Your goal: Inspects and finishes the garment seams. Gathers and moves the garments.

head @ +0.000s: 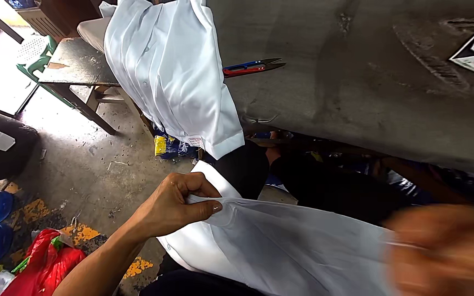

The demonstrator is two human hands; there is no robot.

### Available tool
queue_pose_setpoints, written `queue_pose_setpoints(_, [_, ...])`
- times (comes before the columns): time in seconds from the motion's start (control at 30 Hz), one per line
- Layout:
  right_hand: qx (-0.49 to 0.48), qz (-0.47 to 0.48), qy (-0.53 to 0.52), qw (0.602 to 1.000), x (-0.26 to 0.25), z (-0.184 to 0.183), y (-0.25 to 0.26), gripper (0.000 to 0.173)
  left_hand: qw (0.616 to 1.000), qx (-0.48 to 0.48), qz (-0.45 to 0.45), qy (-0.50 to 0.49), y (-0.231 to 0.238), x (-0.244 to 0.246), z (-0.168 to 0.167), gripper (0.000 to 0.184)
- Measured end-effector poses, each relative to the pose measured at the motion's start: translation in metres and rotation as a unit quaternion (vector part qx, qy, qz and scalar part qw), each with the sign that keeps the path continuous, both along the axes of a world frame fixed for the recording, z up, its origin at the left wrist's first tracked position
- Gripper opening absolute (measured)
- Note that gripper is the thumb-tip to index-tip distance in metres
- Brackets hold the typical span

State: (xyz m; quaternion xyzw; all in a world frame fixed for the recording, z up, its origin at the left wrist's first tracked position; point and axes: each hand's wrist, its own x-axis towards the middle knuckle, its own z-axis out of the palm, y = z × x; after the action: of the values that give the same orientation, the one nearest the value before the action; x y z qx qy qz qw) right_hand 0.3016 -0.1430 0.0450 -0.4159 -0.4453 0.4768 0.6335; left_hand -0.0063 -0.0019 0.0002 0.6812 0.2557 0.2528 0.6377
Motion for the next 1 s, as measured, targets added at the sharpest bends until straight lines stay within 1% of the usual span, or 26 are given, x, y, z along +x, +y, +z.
queue_pose_setpoints(0.03, [0.015, 0.08, -0.023, 0.996, -0.02, -0.01, 0.011, 0.012, 1.0, -0.001, 0.002, -0.001, 0.0, 0.0, 0.0, 0.01])
queue_pose_setpoints(0.07, [0.028, 0.12, -0.047, 0.991, -0.041, -0.024, 0.019, 0.011, 1.0, -0.002, 0.003, -0.001, 0.0, 0.0, 0.0, 0.01])
queue_pose_setpoints(0.1, [0.038, 0.125, -0.079, 0.988, -0.059, -0.037, 0.024, 0.011, 1.0, -0.003, 0.004, 0.0, -0.001, -0.001, 0.001, 0.009])
queue_pose_setpoints(0.13, [0.04, 0.108, -0.118, 0.986, -0.074, -0.048, 0.028, 0.01, 1.0, -0.004, 0.004, 0.001, -0.001, -0.001, 0.001, 0.009])
queue_pose_setpoints(0.2, [0.031, 0.066, -0.184, 0.98, -0.09, -0.062, 0.034, 0.009, 1.0, -0.004, 0.005, 0.0, -0.001, -0.002, 0.0, 0.009])
queue_pose_setpoints(0.23, [0.027, 0.053, -0.198, 0.978, -0.094, -0.066, 0.037, 0.009, 1.0, -0.005, 0.006, 0.0, -0.002, -0.002, -0.001, 0.009])
queue_pose_setpoints(0.3, [0.027, 0.042, -0.197, 0.979, -0.096, -0.069, 0.04, 0.009, 1.0, -0.006, 0.01, -0.002, -0.002, -0.002, -0.002, 0.009])
queue_pose_setpoints(0.43, [0.028, 0.005, -0.224, 0.974, -0.096, -0.069, 0.042, 0.01, 1.0, -0.008, 0.004, -0.017, -0.001, -0.002, -0.005, 0.007])
queue_pose_setpoints(0.57, [0.029, -0.013, -0.247, 0.969, -0.097, -0.069, 0.043, 0.011, 1.0, -0.013, 0.006, -0.014, -0.001, -0.001, -0.005, 0.007])
queue_pose_setpoints(1.0, [0.037, -0.016, -0.273, 0.961, -0.096, -0.068, 0.045, 0.012, 1.0, -0.016, 0.007, -0.019, -0.002, -0.001, -0.003, 0.005])
